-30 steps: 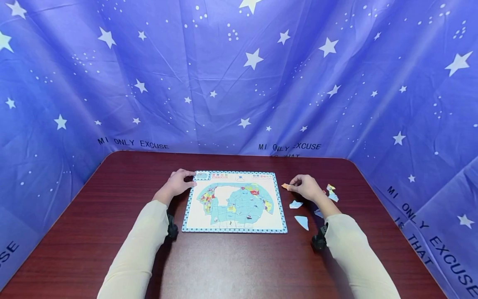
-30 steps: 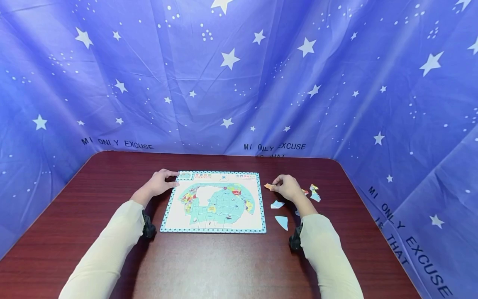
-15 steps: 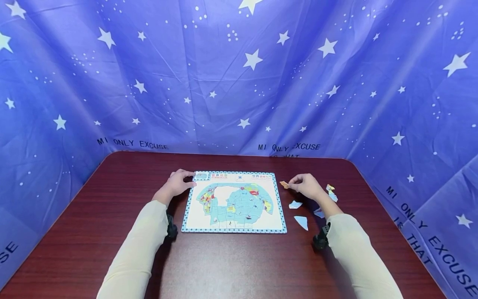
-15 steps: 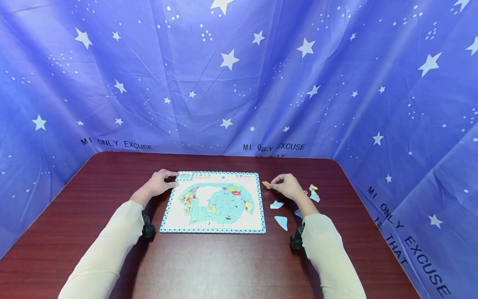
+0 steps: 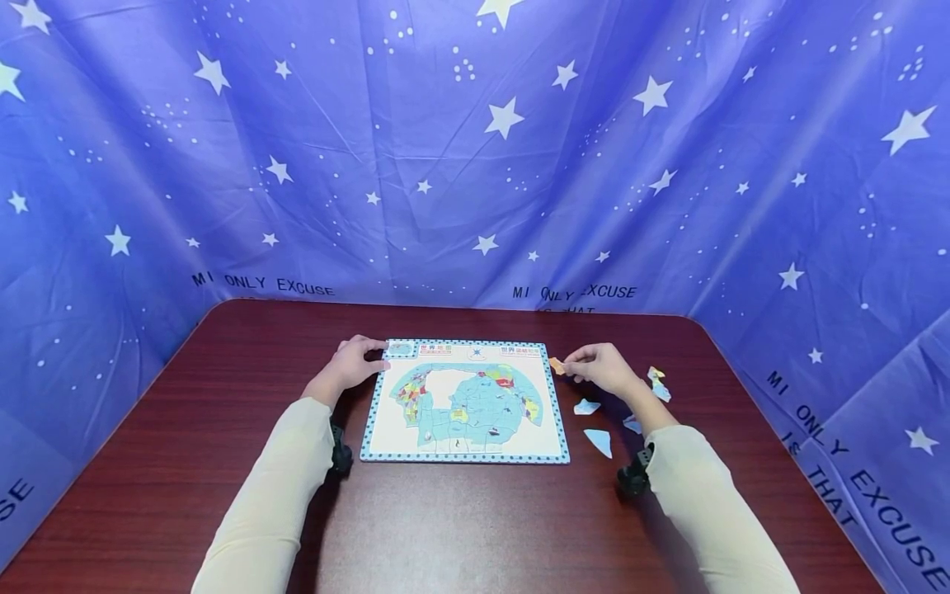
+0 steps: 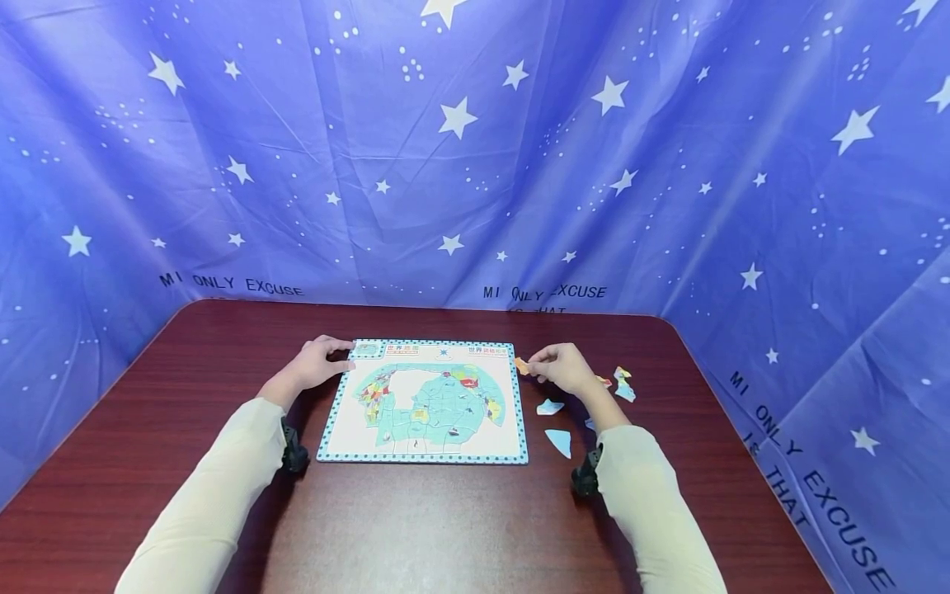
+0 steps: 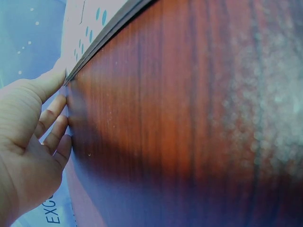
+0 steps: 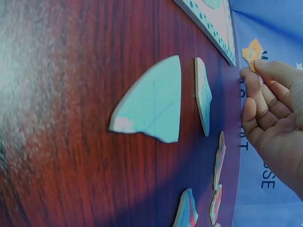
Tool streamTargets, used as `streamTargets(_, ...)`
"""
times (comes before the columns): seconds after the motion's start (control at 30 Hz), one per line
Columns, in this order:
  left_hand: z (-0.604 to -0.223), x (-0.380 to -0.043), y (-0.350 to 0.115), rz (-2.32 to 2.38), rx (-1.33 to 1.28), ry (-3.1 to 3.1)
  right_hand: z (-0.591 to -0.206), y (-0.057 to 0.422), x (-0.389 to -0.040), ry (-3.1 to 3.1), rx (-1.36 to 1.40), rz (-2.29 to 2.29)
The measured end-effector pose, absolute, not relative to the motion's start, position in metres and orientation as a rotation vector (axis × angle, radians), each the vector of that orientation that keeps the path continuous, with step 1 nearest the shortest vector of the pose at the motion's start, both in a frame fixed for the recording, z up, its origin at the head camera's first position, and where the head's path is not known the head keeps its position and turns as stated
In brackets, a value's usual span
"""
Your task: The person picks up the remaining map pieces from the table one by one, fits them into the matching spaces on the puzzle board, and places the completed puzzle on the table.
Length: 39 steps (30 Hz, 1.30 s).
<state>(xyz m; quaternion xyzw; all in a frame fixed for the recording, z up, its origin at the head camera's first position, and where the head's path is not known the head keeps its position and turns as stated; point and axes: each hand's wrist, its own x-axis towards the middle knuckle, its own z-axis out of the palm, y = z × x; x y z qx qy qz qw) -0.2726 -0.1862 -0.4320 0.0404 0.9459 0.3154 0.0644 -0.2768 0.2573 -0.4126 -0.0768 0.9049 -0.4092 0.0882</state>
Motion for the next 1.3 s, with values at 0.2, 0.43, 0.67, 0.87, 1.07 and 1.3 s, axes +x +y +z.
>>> streamTargets(0.2,-0.432,-0.273,-0.187,0.95,0.147,2.854,-0.413,0.252,-0.277,2.684,-0.23,-1.222)
streamTargets(0.43,-0.432,-0.273,-0.187,0.948,0.149,2.848,-0.409,0.245,-0.275,2.672,-0.256,-1.233)
streamTargets(0.67,-0.434,-0.274,-0.188,0.944,0.155,2.856,-0.409,0.238,-0.275,2.696,-0.273,-1.221)
streamTargets(0.87,-0.435,-0.274,-0.188,0.935,0.151,2.861,-0.41,0.233,-0.276,2.705,-0.272,-1.218)
streamTargets(1.07,-0.436,-0.275,-0.188,0.943,0.15,2.85,-0.408,0.227,-0.276,2.695,-0.266,-1.236)
streamTargets(1.3,-0.436,-0.275,-0.189,0.94,0.161,2.854,-0.406,0.218,-0.277,2.693,-0.272,-1.222)
